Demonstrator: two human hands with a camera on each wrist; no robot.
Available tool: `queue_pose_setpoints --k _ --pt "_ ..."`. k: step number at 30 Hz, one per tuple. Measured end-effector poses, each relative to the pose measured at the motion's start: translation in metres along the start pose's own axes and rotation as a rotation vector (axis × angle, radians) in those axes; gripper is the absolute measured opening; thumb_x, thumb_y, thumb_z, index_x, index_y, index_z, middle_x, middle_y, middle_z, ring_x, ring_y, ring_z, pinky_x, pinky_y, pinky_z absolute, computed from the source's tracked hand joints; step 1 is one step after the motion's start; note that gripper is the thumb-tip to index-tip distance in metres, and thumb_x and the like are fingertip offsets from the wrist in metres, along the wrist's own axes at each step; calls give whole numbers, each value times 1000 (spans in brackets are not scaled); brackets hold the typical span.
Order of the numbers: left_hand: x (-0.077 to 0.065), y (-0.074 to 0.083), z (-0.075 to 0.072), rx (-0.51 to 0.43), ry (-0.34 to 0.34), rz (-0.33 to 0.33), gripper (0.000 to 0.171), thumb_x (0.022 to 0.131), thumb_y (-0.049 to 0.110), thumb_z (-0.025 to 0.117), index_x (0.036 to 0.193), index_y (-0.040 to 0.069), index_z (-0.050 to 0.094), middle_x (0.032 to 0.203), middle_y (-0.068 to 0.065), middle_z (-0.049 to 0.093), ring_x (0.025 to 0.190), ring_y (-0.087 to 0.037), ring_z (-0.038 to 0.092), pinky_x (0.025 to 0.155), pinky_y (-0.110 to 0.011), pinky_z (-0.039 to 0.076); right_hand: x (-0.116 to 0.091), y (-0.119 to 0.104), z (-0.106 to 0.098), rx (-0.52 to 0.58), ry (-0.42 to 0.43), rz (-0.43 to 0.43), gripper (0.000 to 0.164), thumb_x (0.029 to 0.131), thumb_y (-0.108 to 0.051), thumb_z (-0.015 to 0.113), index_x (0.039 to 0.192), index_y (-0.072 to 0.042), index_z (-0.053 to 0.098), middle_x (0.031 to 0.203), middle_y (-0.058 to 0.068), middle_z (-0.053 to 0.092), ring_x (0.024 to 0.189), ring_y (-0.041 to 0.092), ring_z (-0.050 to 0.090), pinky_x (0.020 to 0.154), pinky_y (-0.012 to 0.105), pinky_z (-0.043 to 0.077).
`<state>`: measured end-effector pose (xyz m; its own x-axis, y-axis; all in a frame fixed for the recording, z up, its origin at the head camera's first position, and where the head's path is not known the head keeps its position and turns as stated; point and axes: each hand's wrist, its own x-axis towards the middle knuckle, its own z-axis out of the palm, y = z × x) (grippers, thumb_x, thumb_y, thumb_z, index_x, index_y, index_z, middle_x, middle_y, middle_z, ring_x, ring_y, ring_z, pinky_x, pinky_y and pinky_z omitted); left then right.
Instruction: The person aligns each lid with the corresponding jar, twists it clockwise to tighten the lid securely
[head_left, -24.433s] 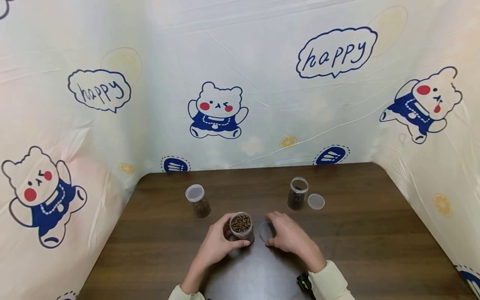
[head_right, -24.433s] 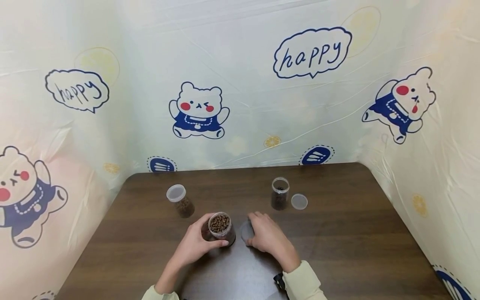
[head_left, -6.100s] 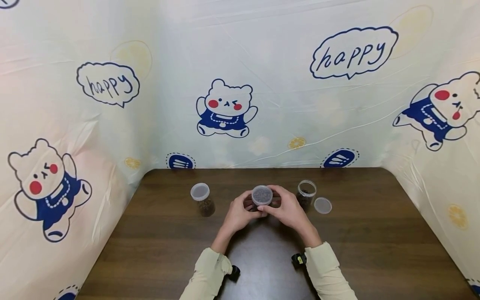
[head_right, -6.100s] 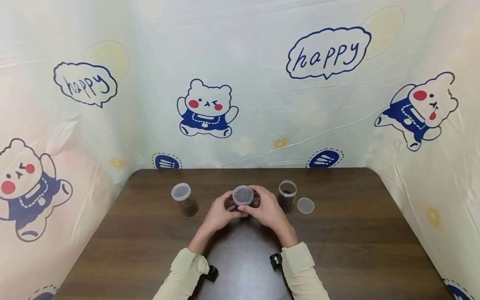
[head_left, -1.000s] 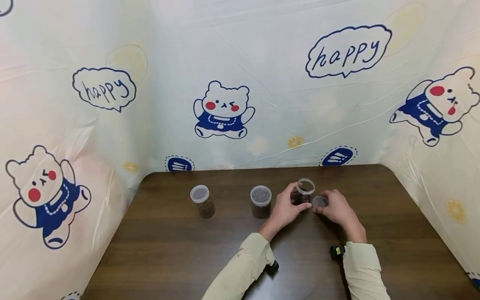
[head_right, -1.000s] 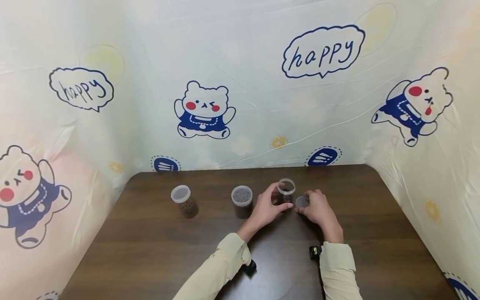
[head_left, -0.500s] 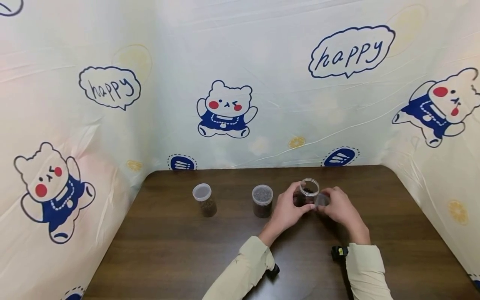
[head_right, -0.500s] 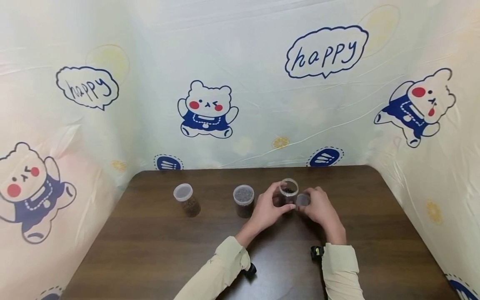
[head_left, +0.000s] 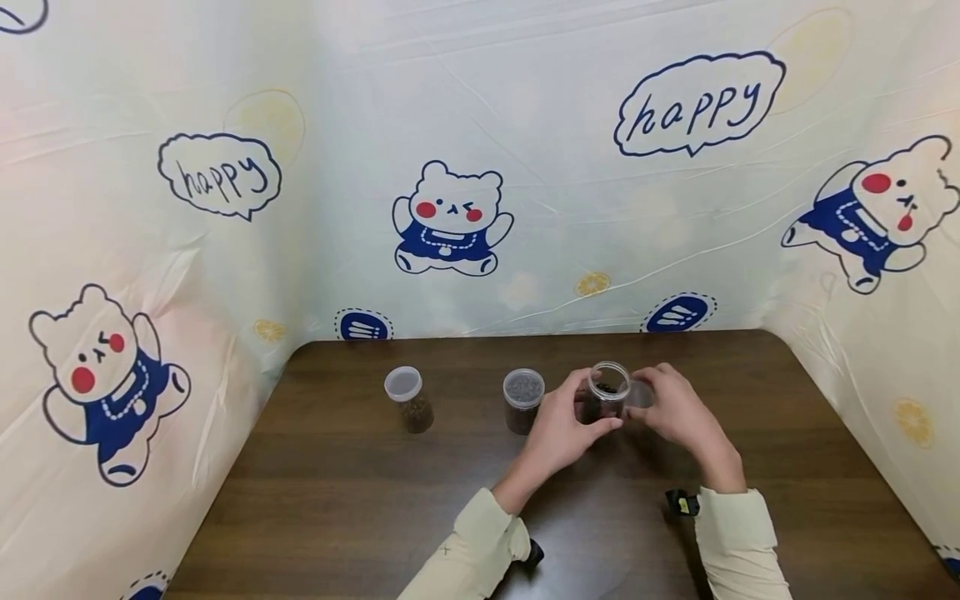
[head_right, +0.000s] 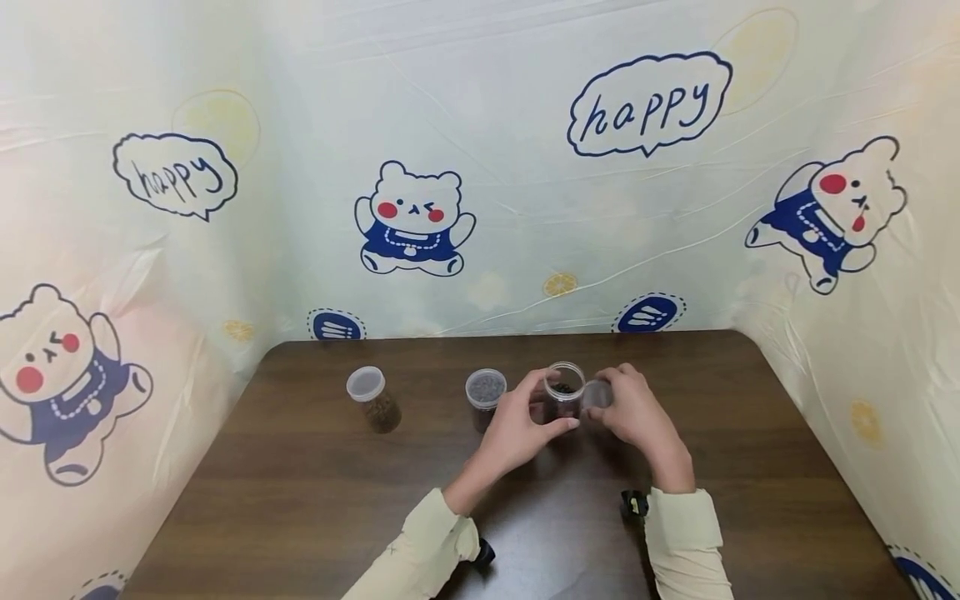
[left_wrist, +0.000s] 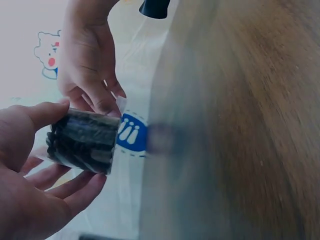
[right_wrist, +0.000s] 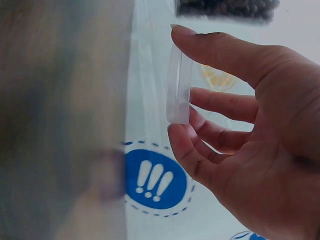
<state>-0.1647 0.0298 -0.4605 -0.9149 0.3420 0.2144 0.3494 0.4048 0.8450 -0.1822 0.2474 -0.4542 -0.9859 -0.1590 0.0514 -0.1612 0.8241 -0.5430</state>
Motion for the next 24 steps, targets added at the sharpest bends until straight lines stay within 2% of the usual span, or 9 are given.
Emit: queue_pose_setpoints --k 10,17,24 --pt "-30 -1 -32 -8 -24 -3 64 88 28 87 143 19 55 127 -1 75 115 -15 73 98 -40 61 -11 -29 -2 10 -15 -82 55 83 -18 89 127 7 67 120 25 64 99 35 63 83 49 58" --pt "-47 -12 -47 2 -42 -35 62 88 31 88 141 22 57 124 0 75 112 -14 72 95 -37 61 -20 -42 5 5 -58 -124 57 82 -22 91 127 3 68 119 19 64 101 30 63 83 44 58" --pt "-67 -26 -60 12 -29 -37 64 86 31 90 141 23 58 125 2 75 116 -15 71 99 -34 59 -30 -50 26 -15 -55 -263 55 79 -23 93 123 1 70 110 10 64 92 18 61 76 32 54"
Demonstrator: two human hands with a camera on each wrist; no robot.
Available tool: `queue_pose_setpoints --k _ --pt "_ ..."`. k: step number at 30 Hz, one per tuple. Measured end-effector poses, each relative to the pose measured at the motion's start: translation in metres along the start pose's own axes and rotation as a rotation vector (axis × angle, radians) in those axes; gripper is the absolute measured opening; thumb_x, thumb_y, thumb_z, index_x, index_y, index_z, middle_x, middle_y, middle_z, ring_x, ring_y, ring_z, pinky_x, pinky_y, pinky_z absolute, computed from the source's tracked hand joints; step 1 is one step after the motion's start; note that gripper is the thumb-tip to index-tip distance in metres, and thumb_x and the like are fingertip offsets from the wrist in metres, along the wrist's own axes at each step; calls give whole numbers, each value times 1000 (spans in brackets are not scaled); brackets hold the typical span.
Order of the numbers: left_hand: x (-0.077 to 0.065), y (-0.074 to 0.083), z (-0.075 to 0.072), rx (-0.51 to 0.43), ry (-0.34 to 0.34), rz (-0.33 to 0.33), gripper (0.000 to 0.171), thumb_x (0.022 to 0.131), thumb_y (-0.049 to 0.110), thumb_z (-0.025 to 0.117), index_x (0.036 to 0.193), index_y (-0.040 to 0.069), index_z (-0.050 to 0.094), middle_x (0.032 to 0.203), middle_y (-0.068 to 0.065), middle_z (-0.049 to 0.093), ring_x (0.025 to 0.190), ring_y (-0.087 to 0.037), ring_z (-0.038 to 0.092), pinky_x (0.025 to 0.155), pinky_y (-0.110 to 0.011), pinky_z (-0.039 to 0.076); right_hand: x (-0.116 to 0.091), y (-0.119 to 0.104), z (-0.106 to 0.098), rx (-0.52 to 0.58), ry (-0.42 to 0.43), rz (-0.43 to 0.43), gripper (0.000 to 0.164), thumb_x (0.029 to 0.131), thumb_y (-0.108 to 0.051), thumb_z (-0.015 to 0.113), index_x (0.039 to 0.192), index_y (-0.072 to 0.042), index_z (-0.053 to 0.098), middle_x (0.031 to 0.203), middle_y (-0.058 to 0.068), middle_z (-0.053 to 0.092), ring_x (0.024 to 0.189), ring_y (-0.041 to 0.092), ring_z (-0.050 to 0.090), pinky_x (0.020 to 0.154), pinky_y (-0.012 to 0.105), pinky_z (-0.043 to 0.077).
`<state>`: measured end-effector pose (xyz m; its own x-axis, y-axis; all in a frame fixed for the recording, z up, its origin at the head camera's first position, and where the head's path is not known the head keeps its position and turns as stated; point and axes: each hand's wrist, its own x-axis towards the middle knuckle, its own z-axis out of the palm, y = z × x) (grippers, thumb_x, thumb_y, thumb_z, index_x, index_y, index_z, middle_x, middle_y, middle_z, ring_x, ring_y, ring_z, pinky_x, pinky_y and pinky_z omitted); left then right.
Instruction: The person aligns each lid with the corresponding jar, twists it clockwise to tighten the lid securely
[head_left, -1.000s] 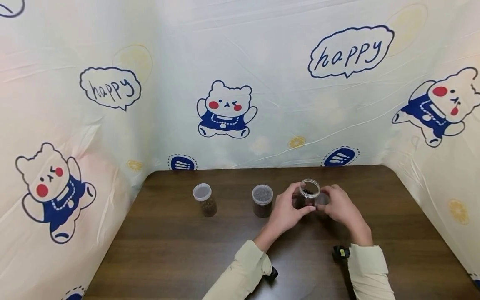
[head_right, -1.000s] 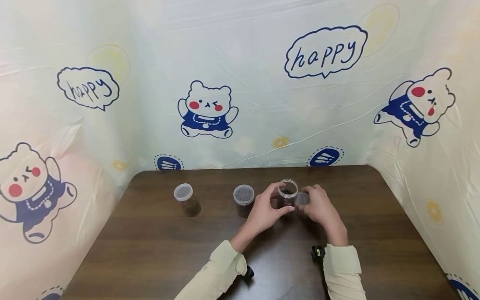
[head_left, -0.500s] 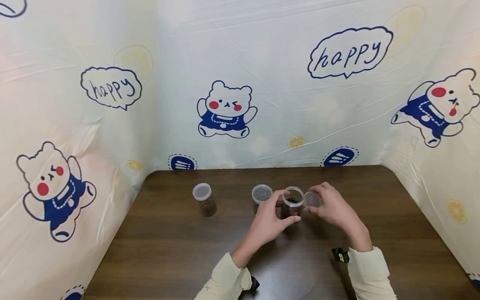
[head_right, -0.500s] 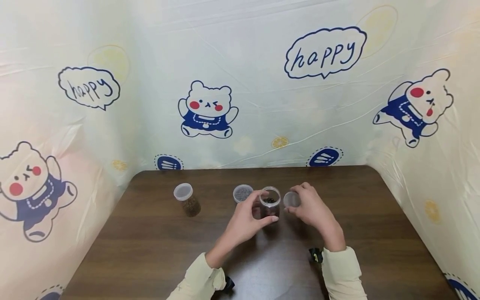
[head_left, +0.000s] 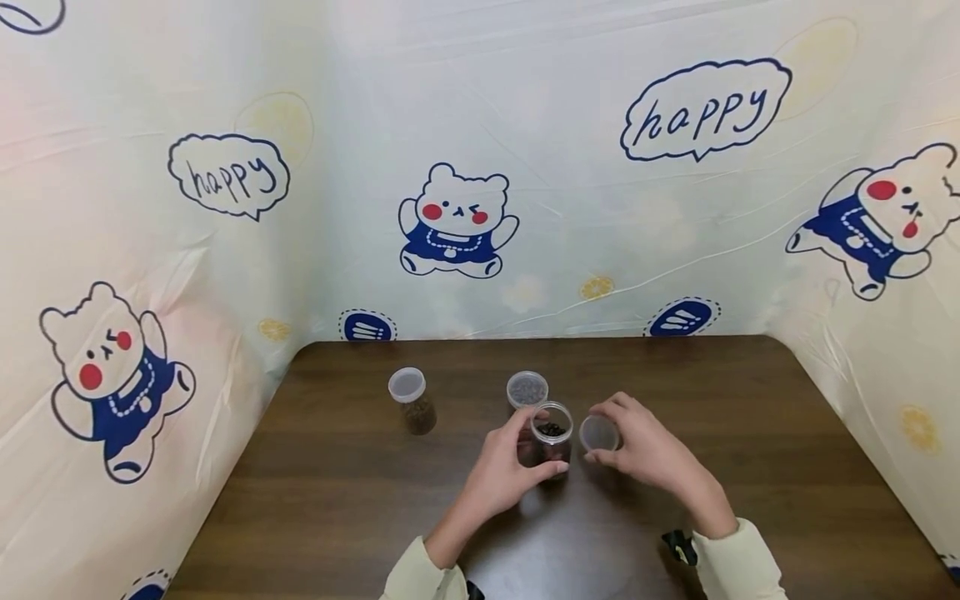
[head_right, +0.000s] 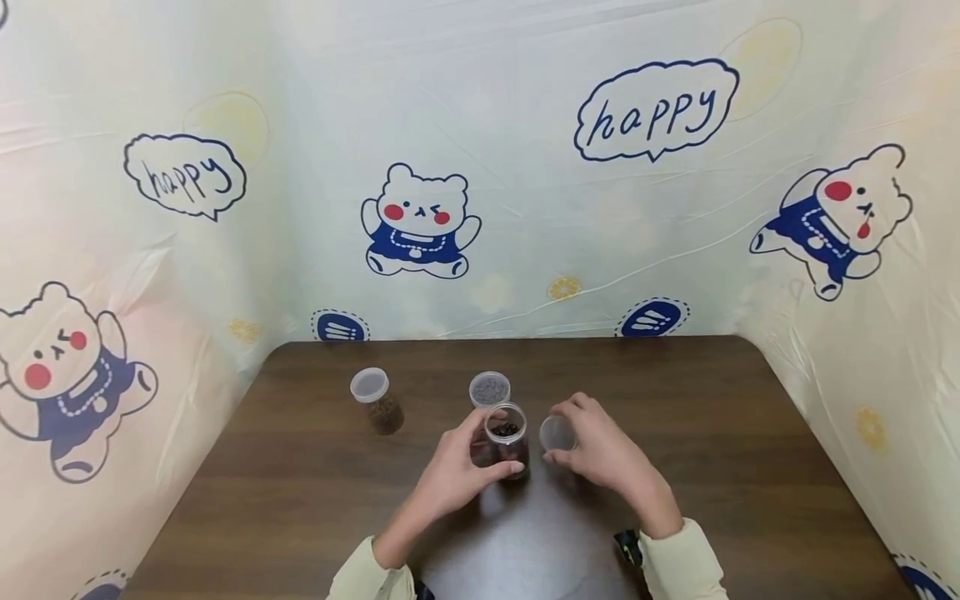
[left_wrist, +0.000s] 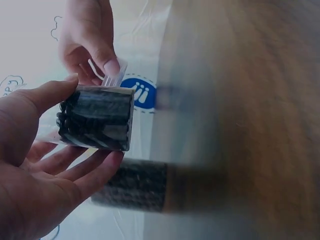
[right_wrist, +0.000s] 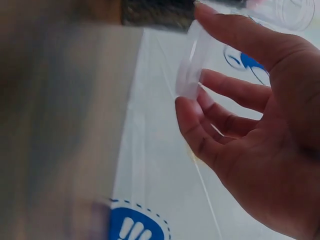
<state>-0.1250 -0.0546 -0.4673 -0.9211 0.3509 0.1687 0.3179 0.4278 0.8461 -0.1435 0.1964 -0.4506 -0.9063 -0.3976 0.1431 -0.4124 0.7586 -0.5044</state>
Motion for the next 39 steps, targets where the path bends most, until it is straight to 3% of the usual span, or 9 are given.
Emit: queue_pose_setpoints --k 6,16,20,29,39 --pt "-12 -13 -4 -51 -34 -42 65 87 28 88 143 21 56 130 0 72 122 -18 70 100 -34 60 -9 -1 20 -10 -20 -38 54 78 -26 94 121 -2 70 110 4 64 94 14 60 77 29 54" --pt "-25 -27 -3 -54 -14 -32 65 84 22 91 139 13 57 125 -6 74 119 -23 71 98 -36 62 -12 -1 47 -19 -69 -82 56 77 -30 95 119 -3 70 111 4 64 98 14 61 83 33 56" --pt "-27 -29 -3 -52 -9 -32 65 83 21 91 138 15 58 125 -5 75 120 -22 71 98 -34 62 -11 -3 54 -19 -94 -94 54 77 -31 94 117 -4 70 110 3 63 98 14 61 84 34 56" --pt "-31 -32 -3 -83 -15 -46 65 82 16 92 137 20 58 125 -4 75 120 -20 71 99 -30 60 -11 -7 59 -29 -101 -92 51 77 -30 94 115 -6 71 106 3 62 99 17 59 85 35 54" --pt "-30 -35 -2 -63 -24 -52 67 81 15 92 138 15 57 126 -5 74 121 -22 71 99 -32 61 -10 -6 60 -39 -161 -60 53 76 -29 94 118 -7 71 108 3 61 102 20 58 87 40 54"
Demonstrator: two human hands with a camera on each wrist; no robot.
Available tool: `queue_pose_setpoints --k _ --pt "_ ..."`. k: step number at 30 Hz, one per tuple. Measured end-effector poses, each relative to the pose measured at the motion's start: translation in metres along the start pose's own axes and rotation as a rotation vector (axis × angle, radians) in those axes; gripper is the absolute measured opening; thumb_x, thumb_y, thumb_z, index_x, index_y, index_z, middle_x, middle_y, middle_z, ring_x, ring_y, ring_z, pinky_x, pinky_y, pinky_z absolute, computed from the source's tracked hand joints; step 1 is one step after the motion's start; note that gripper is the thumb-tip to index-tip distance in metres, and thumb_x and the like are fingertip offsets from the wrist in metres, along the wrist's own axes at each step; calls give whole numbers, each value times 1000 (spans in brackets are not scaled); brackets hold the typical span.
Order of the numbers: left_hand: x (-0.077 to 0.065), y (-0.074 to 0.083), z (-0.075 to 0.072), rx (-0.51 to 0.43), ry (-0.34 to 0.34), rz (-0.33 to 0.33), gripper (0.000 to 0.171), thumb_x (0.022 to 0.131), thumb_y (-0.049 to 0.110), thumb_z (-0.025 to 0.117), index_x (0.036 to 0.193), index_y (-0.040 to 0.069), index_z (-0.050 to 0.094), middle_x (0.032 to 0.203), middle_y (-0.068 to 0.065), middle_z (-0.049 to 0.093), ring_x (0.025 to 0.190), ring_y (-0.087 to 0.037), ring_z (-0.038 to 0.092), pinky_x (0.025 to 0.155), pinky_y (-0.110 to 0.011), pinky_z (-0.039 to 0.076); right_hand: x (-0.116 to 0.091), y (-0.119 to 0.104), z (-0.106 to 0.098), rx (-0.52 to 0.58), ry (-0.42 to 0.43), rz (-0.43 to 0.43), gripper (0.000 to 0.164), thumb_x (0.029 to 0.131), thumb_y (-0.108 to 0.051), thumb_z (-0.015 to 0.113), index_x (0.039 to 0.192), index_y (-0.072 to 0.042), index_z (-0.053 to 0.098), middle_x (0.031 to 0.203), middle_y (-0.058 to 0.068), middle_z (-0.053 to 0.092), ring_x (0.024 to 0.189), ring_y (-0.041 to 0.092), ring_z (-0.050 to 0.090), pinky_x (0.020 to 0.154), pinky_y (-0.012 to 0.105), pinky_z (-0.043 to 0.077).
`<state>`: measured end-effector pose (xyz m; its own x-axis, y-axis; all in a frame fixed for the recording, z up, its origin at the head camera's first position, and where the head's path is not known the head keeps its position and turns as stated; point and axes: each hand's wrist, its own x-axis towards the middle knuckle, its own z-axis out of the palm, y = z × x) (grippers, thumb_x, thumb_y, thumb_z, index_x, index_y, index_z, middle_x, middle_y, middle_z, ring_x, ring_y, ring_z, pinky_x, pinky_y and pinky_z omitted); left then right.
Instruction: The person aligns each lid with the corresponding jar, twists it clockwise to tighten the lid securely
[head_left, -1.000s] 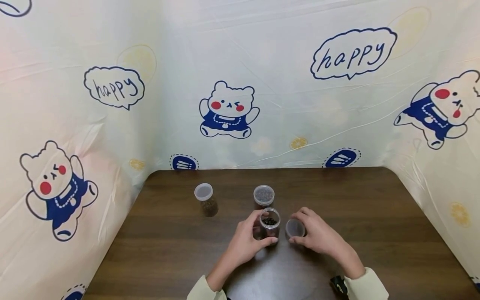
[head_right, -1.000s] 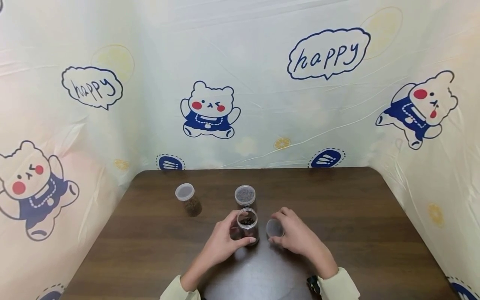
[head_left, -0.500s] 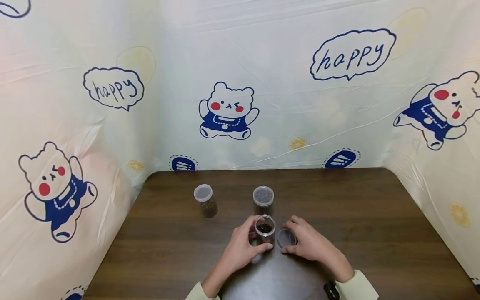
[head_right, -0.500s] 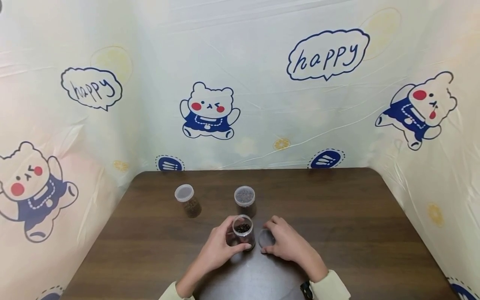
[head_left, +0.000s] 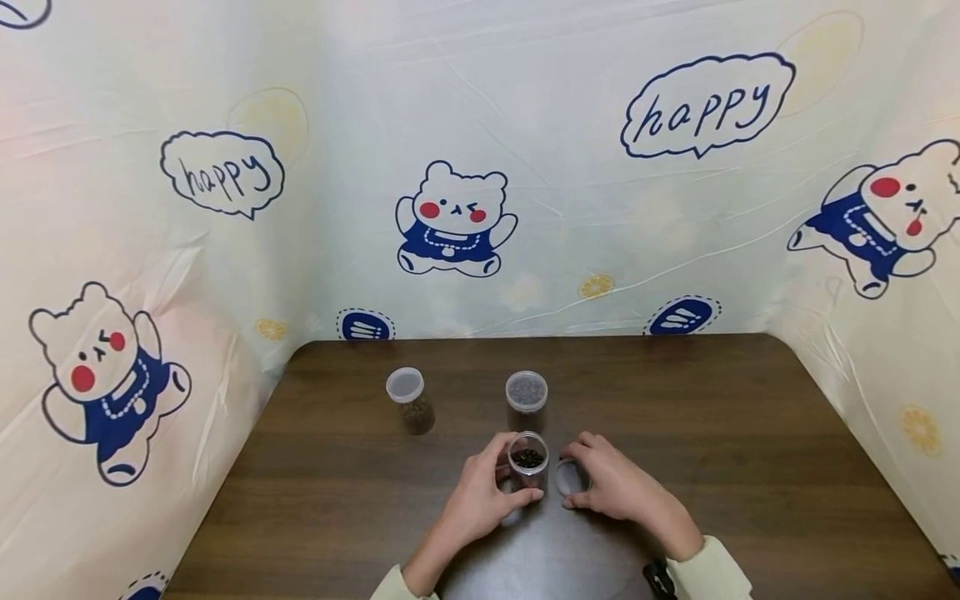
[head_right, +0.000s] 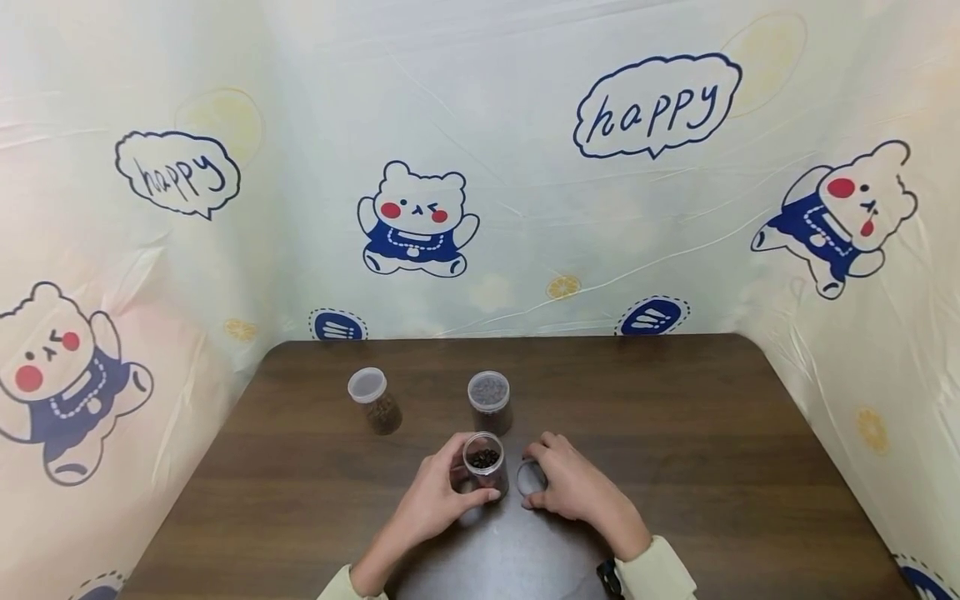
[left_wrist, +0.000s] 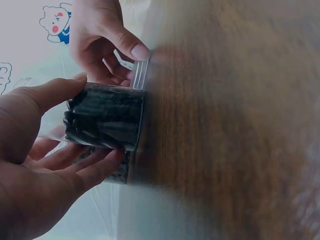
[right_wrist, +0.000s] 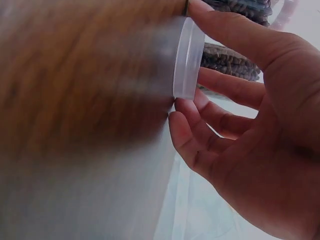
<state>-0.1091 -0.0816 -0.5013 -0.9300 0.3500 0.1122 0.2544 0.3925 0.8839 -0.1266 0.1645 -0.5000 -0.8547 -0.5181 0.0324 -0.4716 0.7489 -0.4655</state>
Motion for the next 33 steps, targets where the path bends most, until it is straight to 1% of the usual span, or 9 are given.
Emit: queue_pose_setpoints --k 5,9,12,17,22,25,29,32,33 --pt "0 0 -1 30 -12 -7 67 82 17 92 139 18 57 126 -2 74 121 -20 70 100 -34 61 -1 0 -4 5 -13 21 59 74 -29 96 122 -5 70 108 3 60 103 20 57 87 40 54" --pt "-1 -1 -1 33 -14 -7 67 82 17 92 140 20 58 127 0 73 122 -19 69 101 -33 60 -2 0 -6 -8 -2 15 62 71 -30 98 120 -4 70 106 3 59 102 21 57 87 40 54" --pt "-1 -2 -1 39 -13 3 67 82 18 92 139 19 58 127 -1 73 122 -19 69 101 -33 60 -2 1 -7 -19 1 -3 59 71 -31 97 116 -4 71 107 3 60 101 22 58 87 41 54" --pt "0 -4 -1 49 -12 16 66 82 20 92 139 20 59 127 -2 74 122 -21 69 101 -34 60 -2 2 -9 -29 7 -14 52 75 -29 95 113 -5 68 108 2 63 99 20 56 85 38 53" --pt "1 -3 -1 40 -18 12 67 82 19 92 139 22 58 128 -2 73 122 -20 69 102 -34 60 -2 2 -16 21 58 0 51 78 -25 92 117 -4 66 107 3 69 96 16 58 81 33 55" --pt "1 -2 -1 23 -23 1 67 82 18 92 139 22 59 128 0 73 122 -20 69 103 -33 59 -3 1 -20 34 100 -4 52 80 -21 89 122 -5 64 111 4 69 100 16 62 85 35 57" --pt "1 -2 -1 7 -26 4 67 81 18 92 139 22 59 128 0 73 122 -20 69 103 -34 59 -1 -1 -26 36 158 -16 54 79 -15 85 128 -5 62 115 1 65 102 13 62 89 35 58" --pt "1 -3 -1 1 -26 1 67 81 18 93 139 23 60 127 1 74 121 -19 69 102 -35 60 0 -5 -32 64 193 -11 57 80 -15 85 130 -6 61 114 -1 62 100 10 61 87 32 57" --pt "1 -4 -1 1 -24 4 66 81 19 93 139 22 60 126 1 74 121 -20 69 101 -35 60 1 -6 -33 70 210 -8 57 80 -15 85 131 -6 61 115 -1 61 101 10 60 88 33 57"
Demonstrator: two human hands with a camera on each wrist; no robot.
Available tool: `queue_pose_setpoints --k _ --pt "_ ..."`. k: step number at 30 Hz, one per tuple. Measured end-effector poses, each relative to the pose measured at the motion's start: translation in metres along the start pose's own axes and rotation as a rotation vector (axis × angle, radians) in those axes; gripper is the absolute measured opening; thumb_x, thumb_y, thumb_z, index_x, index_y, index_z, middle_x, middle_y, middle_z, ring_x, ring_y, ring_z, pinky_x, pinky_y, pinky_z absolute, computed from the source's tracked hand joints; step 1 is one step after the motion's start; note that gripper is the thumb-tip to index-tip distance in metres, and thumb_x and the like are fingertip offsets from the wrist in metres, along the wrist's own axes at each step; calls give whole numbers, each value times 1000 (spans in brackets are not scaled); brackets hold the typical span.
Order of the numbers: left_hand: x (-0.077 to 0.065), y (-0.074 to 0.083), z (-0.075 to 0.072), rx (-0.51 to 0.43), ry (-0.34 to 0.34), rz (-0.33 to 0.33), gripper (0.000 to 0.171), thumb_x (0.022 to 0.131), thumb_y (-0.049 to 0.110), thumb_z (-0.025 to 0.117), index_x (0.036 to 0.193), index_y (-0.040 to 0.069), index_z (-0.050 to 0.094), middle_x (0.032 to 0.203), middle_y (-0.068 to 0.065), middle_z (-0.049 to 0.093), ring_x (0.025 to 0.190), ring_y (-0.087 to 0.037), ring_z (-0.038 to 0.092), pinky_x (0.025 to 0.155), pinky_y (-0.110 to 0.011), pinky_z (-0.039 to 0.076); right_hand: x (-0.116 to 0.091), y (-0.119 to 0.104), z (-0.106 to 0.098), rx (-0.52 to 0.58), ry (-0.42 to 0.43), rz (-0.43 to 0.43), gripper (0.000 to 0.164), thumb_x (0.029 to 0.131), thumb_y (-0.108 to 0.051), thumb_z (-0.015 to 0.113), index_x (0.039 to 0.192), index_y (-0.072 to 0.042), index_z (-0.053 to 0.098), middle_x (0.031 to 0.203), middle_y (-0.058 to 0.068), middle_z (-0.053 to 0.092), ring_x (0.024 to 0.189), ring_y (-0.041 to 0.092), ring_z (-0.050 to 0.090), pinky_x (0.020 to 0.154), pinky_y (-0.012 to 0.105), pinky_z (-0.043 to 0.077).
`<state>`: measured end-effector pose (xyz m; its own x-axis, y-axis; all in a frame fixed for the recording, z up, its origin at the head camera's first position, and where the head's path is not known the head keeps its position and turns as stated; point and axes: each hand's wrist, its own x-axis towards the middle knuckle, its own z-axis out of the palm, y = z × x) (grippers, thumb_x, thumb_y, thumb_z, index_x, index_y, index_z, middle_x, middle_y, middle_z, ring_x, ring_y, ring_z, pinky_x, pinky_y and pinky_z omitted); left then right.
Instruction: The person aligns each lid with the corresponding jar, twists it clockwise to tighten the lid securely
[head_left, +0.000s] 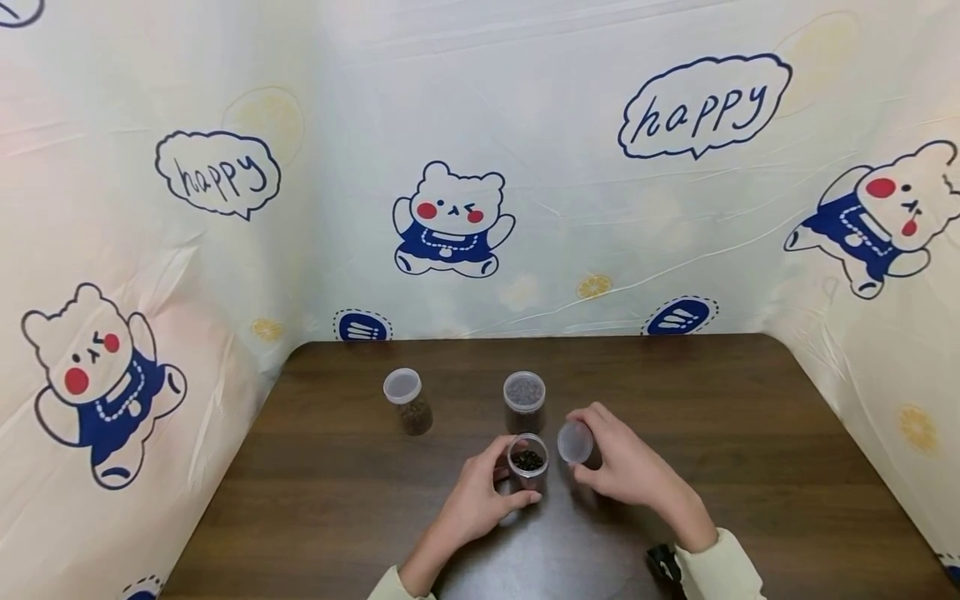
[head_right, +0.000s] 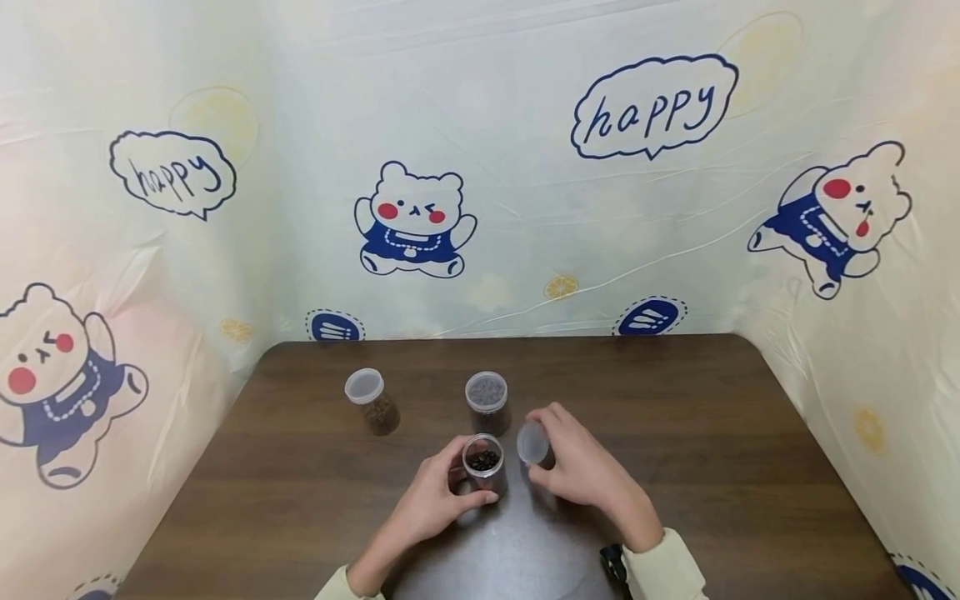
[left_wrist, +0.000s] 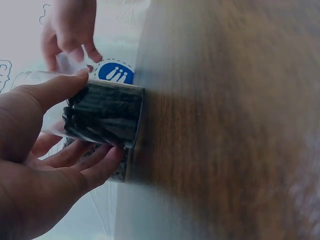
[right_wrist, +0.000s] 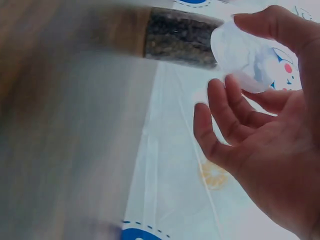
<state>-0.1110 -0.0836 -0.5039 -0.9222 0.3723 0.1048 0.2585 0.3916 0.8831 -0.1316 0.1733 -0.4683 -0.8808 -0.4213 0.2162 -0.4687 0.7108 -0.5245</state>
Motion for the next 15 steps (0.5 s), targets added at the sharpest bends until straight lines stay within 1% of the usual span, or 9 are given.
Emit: queue_pose_setpoints --k 3,6,10,12,15 --pt "0 0 -1 -3 1 -9 67 81 18 93 139 21 60 126 1 74 121 -19 69 101 -35 60 2 -5 -3 13 53 1 58 79 -16 88 131 -6 61 119 1 60 107 14 59 91 36 57" --pt "0 0 -1 -7 -2 -14 67 81 19 93 139 18 60 127 1 74 121 -20 69 102 -35 60 4 -9 -6 25 93 -6 59 78 -17 90 129 -7 62 125 3 63 114 17 60 95 40 57" --pt "0 -1 -1 -9 -9 -21 67 81 20 93 139 18 60 127 2 74 122 -20 69 103 -36 59 6 -14 -9 81 83 -9 57 77 -14 89 126 -11 60 120 0 70 107 14 67 93 38 60" --pt "0 -1 -1 -5 -13 -21 66 82 20 92 139 19 60 128 2 74 123 -20 69 102 -37 60 7 -17 -11 113 73 -19 56 77 -13 88 126 -13 60 115 -3 71 102 12 68 91 39 61" --pt "0 -2 -1 1 -14 -17 66 82 20 92 139 20 60 128 2 74 123 -20 69 102 -37 60 8 -20 -14 133 71 -72 57 78 -13 89 127 -13 60 116 -4 68 104 13 69 93 41 62"
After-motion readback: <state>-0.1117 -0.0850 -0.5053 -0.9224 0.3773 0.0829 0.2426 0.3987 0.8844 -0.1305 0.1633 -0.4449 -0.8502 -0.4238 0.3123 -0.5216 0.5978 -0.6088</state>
